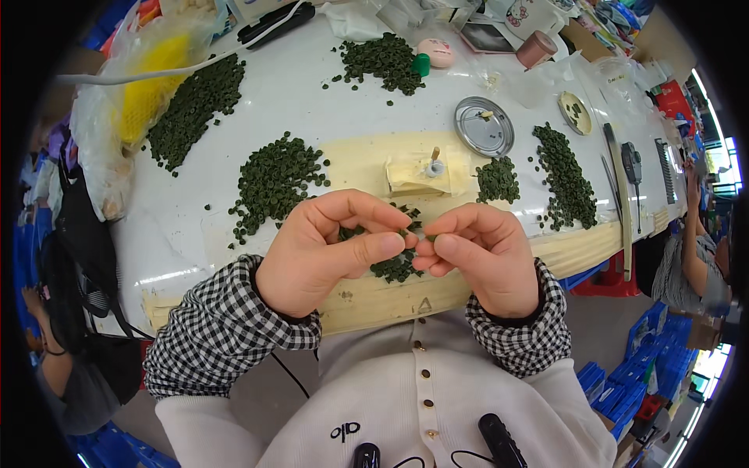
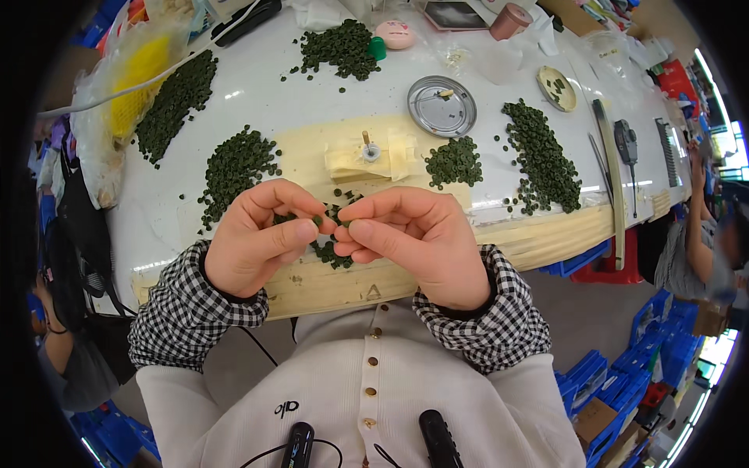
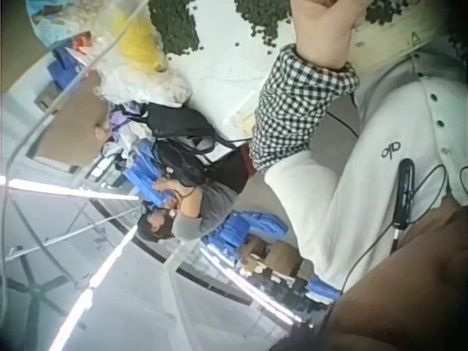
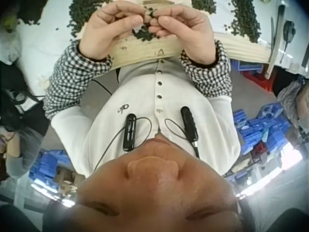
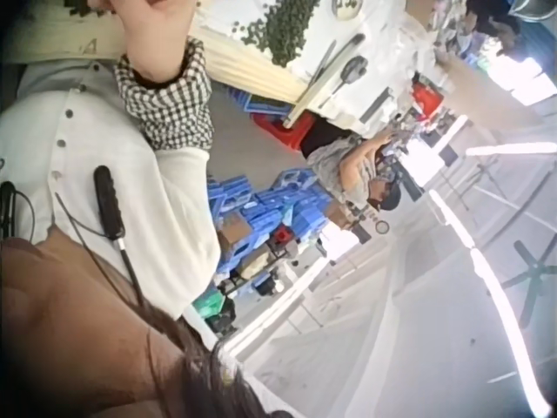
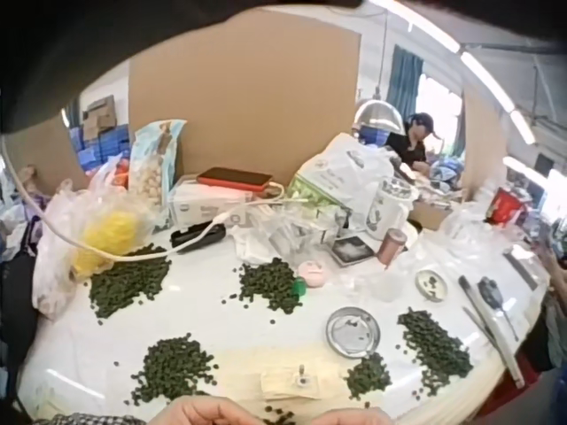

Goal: Assembling small green plastic components on a workbench.

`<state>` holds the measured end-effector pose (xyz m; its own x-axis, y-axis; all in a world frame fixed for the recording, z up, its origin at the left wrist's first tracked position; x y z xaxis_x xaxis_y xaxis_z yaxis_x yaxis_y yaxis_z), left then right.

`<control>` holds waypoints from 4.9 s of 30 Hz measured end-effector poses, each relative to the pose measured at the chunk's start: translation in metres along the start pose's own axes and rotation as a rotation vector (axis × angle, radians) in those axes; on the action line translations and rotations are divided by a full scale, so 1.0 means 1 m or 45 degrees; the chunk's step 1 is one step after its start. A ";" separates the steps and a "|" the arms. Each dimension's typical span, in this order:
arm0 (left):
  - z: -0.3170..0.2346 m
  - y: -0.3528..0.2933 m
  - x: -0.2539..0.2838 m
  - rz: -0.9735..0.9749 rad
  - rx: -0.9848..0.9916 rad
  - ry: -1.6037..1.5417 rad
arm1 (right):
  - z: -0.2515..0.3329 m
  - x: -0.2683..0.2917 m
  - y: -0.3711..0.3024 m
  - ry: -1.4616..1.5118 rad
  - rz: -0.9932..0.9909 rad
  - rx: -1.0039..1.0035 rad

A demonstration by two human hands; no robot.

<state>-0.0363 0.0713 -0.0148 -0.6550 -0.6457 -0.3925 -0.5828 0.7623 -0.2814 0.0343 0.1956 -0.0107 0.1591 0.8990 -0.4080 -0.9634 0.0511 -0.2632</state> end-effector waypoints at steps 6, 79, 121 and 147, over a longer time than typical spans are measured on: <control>0.002 0.000 0.001 0.002 -0.017 -0.007 | -0.008 -0.005 0.002 0.085 0.043 -0.041; -0.016 -0.003 0.008 -0.087 -0.424 0.278 | 0.020 -0.016 0.002 -0.486 -0.006 0.658; -0.016 -0.005 0.009 -0.188 -0.390 0.444 | 0.036 -0.021 -0.006 -0.886 -0.182 0.983; -0.021 -0.009 0.007 -0.231 -0.556 0.528 | 0.041 -0.028 -0.011 -1.115 -0.211 1.080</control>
<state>-0.0455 0.0593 0.0031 -0.6085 -0.7932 0.0247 -0.7873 0.6073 0.1065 0.0319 0.1874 0.0400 0.4093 0.8264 0.3867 -0.8327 0.1651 0.5286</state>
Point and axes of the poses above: each hand's wrist, its own y-axis towards the middle knuckle, its own x-axis out of the back of the hand, z = x × y, the point moved 8 cm from there along y, towards the middle knuckle, and after that the axes turned 4 degrees about -z, right-handed, at the moved point
